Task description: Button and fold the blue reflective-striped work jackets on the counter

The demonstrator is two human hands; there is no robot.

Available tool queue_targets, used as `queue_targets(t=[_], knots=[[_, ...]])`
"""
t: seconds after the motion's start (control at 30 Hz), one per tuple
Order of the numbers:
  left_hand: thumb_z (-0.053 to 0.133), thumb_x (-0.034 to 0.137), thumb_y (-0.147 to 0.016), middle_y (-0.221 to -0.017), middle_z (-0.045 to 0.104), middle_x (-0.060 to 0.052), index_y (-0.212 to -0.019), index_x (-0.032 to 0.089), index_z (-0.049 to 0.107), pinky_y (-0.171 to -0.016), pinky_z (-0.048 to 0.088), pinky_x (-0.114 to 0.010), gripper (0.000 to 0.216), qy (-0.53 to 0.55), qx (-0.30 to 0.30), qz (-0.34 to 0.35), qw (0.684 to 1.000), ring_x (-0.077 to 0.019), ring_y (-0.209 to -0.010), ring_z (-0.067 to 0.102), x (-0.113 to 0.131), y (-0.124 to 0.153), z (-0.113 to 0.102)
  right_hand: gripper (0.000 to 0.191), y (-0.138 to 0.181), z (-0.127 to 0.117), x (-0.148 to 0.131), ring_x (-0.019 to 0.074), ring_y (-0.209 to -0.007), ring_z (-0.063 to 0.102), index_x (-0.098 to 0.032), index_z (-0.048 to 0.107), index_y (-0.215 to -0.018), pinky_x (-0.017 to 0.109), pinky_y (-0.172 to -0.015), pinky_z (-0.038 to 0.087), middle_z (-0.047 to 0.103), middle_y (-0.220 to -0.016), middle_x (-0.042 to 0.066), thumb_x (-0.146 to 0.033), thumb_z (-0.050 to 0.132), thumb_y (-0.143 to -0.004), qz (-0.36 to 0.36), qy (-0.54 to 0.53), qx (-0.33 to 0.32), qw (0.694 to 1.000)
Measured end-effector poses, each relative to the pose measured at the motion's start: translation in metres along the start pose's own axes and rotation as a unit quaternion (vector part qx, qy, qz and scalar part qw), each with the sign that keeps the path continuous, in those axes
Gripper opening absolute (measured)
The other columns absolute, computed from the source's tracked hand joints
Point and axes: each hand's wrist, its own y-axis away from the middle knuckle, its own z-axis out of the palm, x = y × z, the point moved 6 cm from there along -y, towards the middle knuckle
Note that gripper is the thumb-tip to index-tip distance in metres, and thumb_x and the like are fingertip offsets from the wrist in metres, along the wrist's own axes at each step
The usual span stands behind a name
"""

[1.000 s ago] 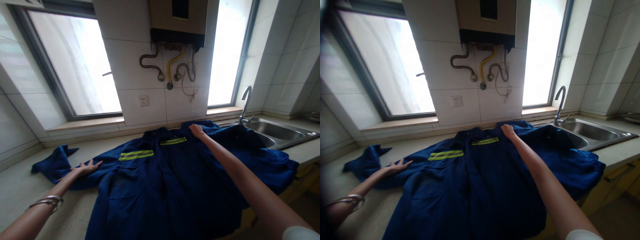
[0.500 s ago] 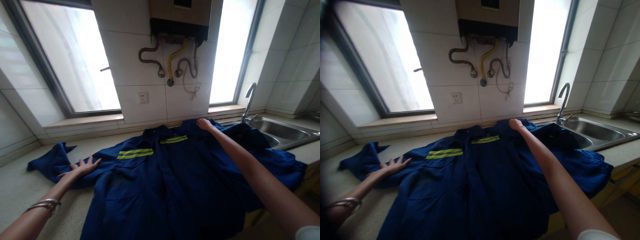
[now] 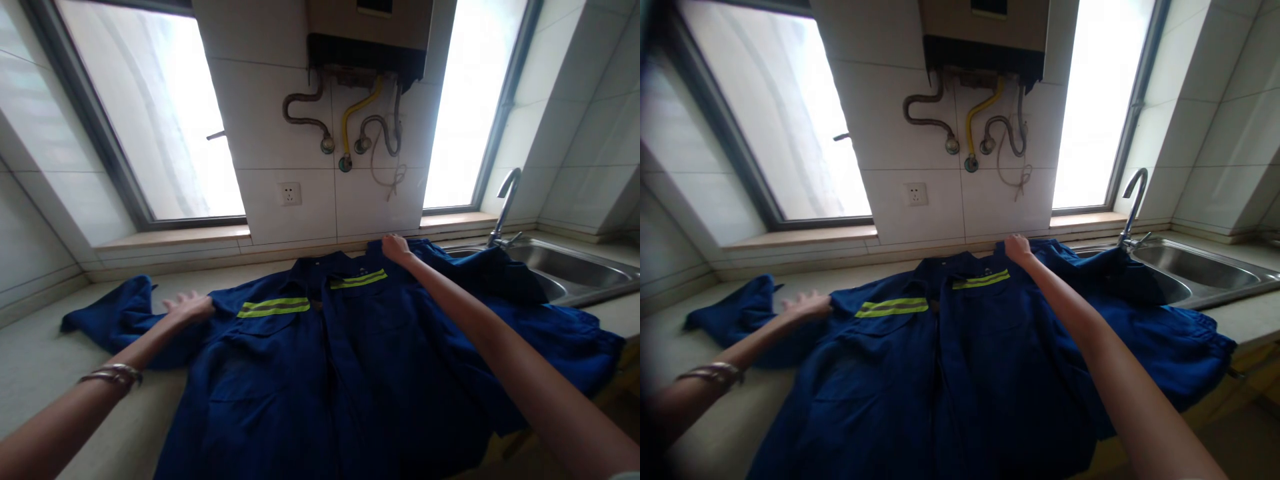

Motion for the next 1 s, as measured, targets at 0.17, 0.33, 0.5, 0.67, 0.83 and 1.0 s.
queue_targets(t=[0.17,0.33,0.5,0.67,0.83,1.0], knots=[[0.051,0.013,-0.082,-0.137,0.048,-0.014,-0.137,0.007,0.041,-0.103,0.031,-0.024,0.056,0.030,0.043,0.211,0.976,-0.0194,-0.124,0.044,0.127,-0.008,-0.003,0.051,0.008,0.025,-0.130,0.0196,-0.120,0.051,-0.019,0.046,-0.139,0.027,-0.100,0.039,0.054,-0.135,0.008,-0.016,0.043,-0.088,-0.233,-0.107,-0.043,0.966],[0.057,0.010,-0.076,-0.134,0.048,-0.019,-0.139,0.007,0.037,-0.097,0.038,-0.032,0.066,0.057,0.045,0.270,0.960,-0.0260,-0.119,0.048,0.190,-0.004,0.014,0.056,0.031,0.075,-0.177,0.0262,-0.121,0.048,-0.025,0.044,-0.139,0.038,-0.096,0.042,0.049,-0.138,0.008,-0.019,0.050,-0.083,-0.237,-0.125,-0.087,0.959],[0.057,0.020,-0.082,-0.127,0.054,-0.022,-0.130,0.007,0.046,-0.097,0.039,-0.035,0.051,0.075,0.076,0.220,0.970,-0.0283,-0.119,0.051,0.196,-0.011,0.019,0.048,0.040,0.094,-0.167,0.0286,-0.125,0.042,-0.031,0.046,-0.136,0.045,-0.096,0.040,0.046,-0.139,0.008,-0.026,0.044,-0.088,-0.139,-0.163,-0.066,0.975],[0.042,0.023,-0.089,-0.101,0.067,-0.020,-0.102,0.011,0.066,-0.078,0.049,-0.035,0.029,0.098,0.062,0.147,0.982,-0.0292,-0.097,0.064,0.208,-0.019,0.027,0.052,0.039,0.101,-0.159,0.0324,-0.130,0.037,-0.030,0.036,-0.142,0.050,-0.101,0.032,0.036,-0.147,0.008,-0.030,0.040,-0.091,-0.089,-0.162,-0.107,0.977],[0.038,0.025,-0.089,-0.105,0.066,-0.024,-0.102,0.010,0.068,-0.080,0.048,-0.042,0.036,0.114,0.054,0.104,0.987,-0.0335,-0.102,0.062,0.224,-0.015,0.045,0.051,0.051,0.103,-0.151,0.0339,-0.133,0.032,-0.027,0.034,-0.143,0.049,-0.105,0.027,0.033,-0.150,0.007,-0.035,0.037,-0.092,-0.074,-0.159,-0.099,0.980],[0.038,0.034,-0.088,-0.144,0.038,-0.022,-0.141,0.017,0.040,-0.100,0.029,-0.061,0.055,0.114,0.046,0.117,0.986,-0.0408,-0.132,0.034,0.239,-0.015,0.061,0.052,0.068,0.102,-0.144,0.0344,-0.134,0.032,-0.026,0.035,-0.142,0.049,-0.105,0.027,0.034,-0.149,0.008,-0.036,0.038,-0.092,-0.078,-0.151,-0.092,0.981]])
